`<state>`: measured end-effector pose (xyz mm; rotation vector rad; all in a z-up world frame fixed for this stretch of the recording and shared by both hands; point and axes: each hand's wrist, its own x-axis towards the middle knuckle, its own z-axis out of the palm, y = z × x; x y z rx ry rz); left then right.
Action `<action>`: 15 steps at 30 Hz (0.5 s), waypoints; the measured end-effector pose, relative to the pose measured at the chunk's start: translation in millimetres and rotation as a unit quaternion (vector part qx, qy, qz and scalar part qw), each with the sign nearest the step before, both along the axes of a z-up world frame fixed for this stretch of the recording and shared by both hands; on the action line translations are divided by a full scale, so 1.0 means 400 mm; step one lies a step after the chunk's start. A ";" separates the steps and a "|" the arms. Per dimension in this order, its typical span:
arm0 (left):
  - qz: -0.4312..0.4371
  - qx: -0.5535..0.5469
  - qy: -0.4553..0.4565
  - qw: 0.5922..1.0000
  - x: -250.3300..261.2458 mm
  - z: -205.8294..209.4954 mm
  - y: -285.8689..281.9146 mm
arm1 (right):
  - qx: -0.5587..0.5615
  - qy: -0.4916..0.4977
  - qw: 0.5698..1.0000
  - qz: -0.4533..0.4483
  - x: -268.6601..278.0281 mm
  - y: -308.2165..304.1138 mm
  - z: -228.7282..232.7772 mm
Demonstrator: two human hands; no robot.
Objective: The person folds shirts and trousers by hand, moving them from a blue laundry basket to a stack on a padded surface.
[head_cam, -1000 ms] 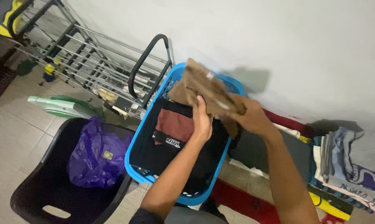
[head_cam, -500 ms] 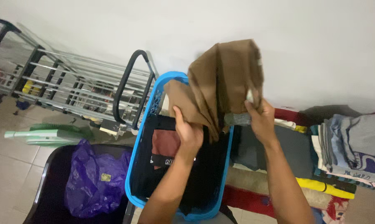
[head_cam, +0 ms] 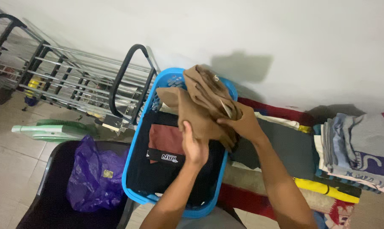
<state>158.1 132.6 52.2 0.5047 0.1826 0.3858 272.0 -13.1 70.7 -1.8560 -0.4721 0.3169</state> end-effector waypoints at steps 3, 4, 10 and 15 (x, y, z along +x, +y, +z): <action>0.016 -0.020 0.022 0.999 -0.046 0.017 0.006 | 0.031 -0.008 0.999 -0.029 0.014 -0.017 -0.046; 0.010 -0.036 0.022 0.999 -0.058 0.026 0.003 | 0.067 -0.017 0.996 -0.053 0.019 -0.021 -0.055; 0.102 -0.053 0.030 0.993 0.041 -0.029 0.031 | 0.159 -0.166 0.962 -0.145 0.044 -0.044 -0.032; 0.130 -0.086 0.143 0.977 0.308 -0.250 0.200 | 0.038 -0.226 0.950 -0.214 0.008 -0.108 -0.005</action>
